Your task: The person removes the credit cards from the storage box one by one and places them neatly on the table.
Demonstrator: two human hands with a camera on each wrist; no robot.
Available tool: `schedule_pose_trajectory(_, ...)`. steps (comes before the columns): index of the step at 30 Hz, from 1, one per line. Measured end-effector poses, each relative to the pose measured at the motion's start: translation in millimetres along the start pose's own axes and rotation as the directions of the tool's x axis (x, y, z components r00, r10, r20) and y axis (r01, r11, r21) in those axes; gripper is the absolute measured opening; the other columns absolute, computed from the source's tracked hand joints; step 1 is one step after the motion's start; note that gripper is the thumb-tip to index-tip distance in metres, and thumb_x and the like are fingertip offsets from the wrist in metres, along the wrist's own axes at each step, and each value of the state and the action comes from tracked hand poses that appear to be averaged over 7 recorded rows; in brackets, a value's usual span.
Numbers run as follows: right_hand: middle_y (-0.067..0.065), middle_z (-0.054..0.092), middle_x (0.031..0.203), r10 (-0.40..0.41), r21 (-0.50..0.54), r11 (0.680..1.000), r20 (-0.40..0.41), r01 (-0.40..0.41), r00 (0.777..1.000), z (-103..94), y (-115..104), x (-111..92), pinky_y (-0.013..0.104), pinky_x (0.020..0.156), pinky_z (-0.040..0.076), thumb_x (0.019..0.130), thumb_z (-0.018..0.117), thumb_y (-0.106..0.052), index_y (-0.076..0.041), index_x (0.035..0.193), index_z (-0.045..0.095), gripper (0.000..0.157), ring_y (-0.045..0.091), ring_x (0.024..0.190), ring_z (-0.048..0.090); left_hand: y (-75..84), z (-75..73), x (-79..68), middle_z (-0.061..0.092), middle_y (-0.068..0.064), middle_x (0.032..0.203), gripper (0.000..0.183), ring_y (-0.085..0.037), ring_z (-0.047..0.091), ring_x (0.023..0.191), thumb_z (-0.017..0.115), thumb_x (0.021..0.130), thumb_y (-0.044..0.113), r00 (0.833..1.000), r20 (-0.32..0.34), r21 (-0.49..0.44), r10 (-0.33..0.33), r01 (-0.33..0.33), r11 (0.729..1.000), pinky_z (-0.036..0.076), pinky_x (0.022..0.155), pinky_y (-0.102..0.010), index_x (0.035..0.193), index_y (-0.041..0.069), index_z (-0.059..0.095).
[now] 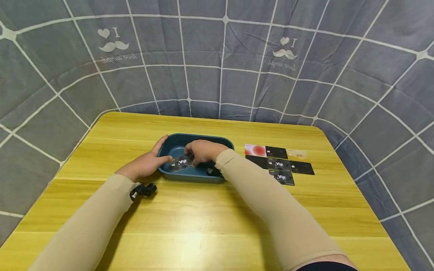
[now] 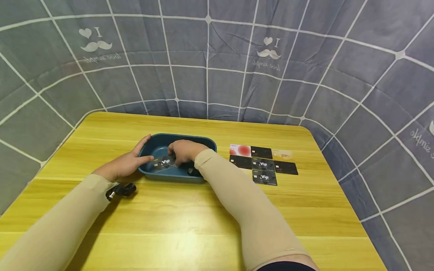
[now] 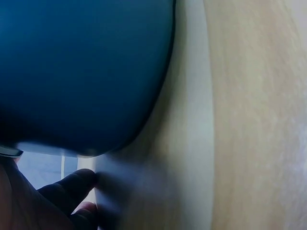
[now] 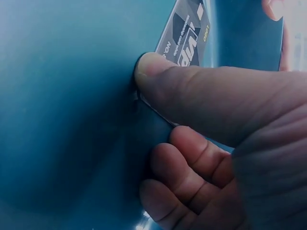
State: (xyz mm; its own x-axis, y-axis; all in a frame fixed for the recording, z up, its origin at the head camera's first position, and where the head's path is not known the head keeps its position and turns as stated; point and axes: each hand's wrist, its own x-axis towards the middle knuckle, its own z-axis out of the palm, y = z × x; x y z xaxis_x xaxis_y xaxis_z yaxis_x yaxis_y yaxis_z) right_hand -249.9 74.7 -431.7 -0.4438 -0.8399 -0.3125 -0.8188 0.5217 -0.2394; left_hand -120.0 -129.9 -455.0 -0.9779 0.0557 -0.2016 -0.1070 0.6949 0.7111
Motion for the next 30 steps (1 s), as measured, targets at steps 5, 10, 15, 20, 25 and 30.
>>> schedule_pose_trajectory(5,0.005,0.068,0.126,0.02,0.004,1.0,0.01,-0.02,1.0,-1.5,-3.1,-0.4,0.033,0.097,0.055,0.095,0.081,-0.021,-0.015,0.142,0.063,0.05,0.018,0.108,0.064,1.5,-0.5,-2.0,-0.003,-0.025,0.176,0.091,-0.06,0.037,0.147,0.05,0.109,0.047,1.0,0.002,-0.007,-0.002,0.002,1.0,0.032,0.118,-0.073,0.168,0.035,-0.019)
schedule_pose_trajectory(10,0.004,0.067,0.126,0.031,0.024,0.999,0.018,-0.032,0.999,-1.3,-3.2,0.2,0.033,0.098,0.055,0.095,0.081,-0.021,-0.016,0.142,0.063,0.051,0.018,0.109,0.063,1.9,-0.4,-2.1,-0.003,-0.026,0.176,0.091,-0.06,0.037,0.147,0.05,0.109,0.046,1.0,0.006,-0.01,-0.009,0.009,1.0,0.032,0.118,-0.074,0.167,0.035,-0.02)
schedule_pose_trajectory(15,0.003,0.067,0.127,0.042,0.032,0.999,0.012,-0.042,0.999,0.2,-0.5,2.2,0.034,0.097,0.055,0.095,0.082,-0.021,-0.018,0.141,0.062,0.051,0.018,0.11,0.063,2.2,-0.2,-0.8,-0.002,-0.026,0.176,0.09,-0.059,0.038,0.147,0.049,0.109,0.046,1.0,0.004,-0.018,-0.018,0.018,1.0,0.031,0.119,-0.074,0.167,0.038,-0.019)
schedule_pose_trajectory(20,0.004,0.067,0.126,0.055,0.045,0.997,0.002,-0.055,0.998,0.0,-1.8,2.3,0.034,0.096,0.055,0.094,0.083,-0.021,-0.018,0.141,0.061,0.053,0.018,0.108,0.063,1.7,-0.6,-0.5,-0.001,-0.025,0.176,0.09,-0.058,0.036,0.149,0.049,0.109,0.046,1.0,0.002,-0.027,-0.022,0.022,0.999,0.028,0.12,-0.074,0.167,0.038,-0.019)
schedule_pose_trajectory(25,0.004,0.067,0.127,0.056,0.032,0.998,-0.005,-0.056,0.998,0.2,-3.0,2.0,0.034,0.098,0.055,0.094,0.083,-0.022,-0.017,0.142,0.058,0.054,0.018,0.107,0.063,1.9,-0.4,-0.3,0.003,-0.028,0.175,0.09,-0.058,0.034,0.15,0.05,0.109,0.046,1.0,0.004,-0.029,-0.023,0.023,0.999,0.026,0.121,-0.073,0.167,0.037,-0.018)
schedule_pose_trajectory(30,0.005,0.067,0.129,0.037,0.011,0.999,-0.037,-0.036,0.999,-1.6,-4.2,0.7,0.034,0.098,0.054,0.093,0.083,-0.023,-0.016,0.141,0.059,0.054,0.018,0.108,0.063,1.8,-0.7,-0.7,0.006,-0.028,0.175,0.09,-0.058,0.034,0.15,0.05,0.108,0.048,1.0,-0.003,-0.024,-0.02,0.02,1.0,0.025,0.122,-0.073,0.167,0.038,-0.018)
